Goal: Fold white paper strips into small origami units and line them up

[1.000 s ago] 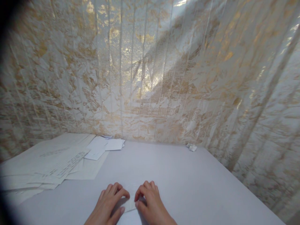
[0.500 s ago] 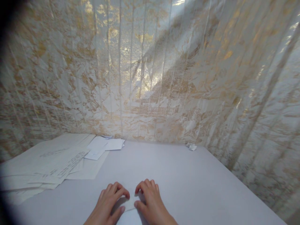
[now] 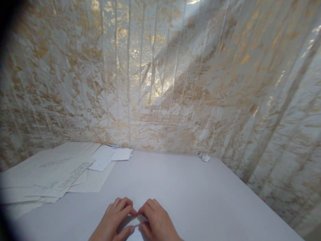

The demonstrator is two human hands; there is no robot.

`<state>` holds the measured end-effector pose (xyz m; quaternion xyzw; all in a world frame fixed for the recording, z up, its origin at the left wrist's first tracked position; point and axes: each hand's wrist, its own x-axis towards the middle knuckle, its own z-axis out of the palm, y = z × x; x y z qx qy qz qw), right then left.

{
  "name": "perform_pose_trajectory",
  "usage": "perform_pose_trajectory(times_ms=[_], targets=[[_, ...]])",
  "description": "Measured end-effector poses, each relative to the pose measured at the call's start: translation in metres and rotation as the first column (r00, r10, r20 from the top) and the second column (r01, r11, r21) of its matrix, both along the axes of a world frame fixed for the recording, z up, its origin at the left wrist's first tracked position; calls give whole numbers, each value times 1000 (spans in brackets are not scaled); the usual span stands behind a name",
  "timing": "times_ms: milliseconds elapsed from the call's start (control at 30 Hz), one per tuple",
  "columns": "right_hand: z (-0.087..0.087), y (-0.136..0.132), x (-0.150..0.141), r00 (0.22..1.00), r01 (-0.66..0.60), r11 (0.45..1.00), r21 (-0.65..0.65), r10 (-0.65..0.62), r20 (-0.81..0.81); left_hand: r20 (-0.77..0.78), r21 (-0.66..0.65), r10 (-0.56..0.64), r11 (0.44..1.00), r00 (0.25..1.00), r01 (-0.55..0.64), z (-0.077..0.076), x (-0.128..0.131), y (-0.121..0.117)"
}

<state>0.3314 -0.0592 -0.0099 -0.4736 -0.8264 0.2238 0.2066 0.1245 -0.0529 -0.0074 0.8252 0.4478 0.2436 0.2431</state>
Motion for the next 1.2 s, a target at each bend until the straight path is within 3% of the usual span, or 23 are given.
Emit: perform_pose_trajectory(times_ms=[167, 467, 567, 667, 800, 933, 1133, 1200], targets=[[2, -3, -6, 997, 75, 997, 27, -75, 19, 81, 57, -53, 997, 995, 48, -7, -2, 2], [0, -9, -10, 998, 50, 994, 100, -54, 36, 360, -28, -104, 992, 927, 122, -8, 3, -4], [-1, -9, -11, 997, 42, 991, 126, -32, -77, 449, -9, -85, 995, 889, 100, -15, 6, -7], [1, -9, -11, 964, 71, 990, 119, -38, -263, 532, -70, 7, 997, 847, 35, -18, 8, -7], [-3, -9, -11, 869, 39, 999, 28, -20, -495, 653, -225, -3, 954, 757, 197, -13, 7, -4], [-12, -6, -9, 809, 15, 1000, -11, -18, -588, 732, -293, 13, 909, 682, 297, -11, 6, 1], [-12, -7, -10, 842, -58, 986, 155, 132, -522, 689, -314, 108, 936, 716, 161, -17, 4, -1], [-13, -8, -12, 825, -63, 992, 105, 111, -554, 661, -309, 104, 940, 743, 143, -16, 5, -3]])
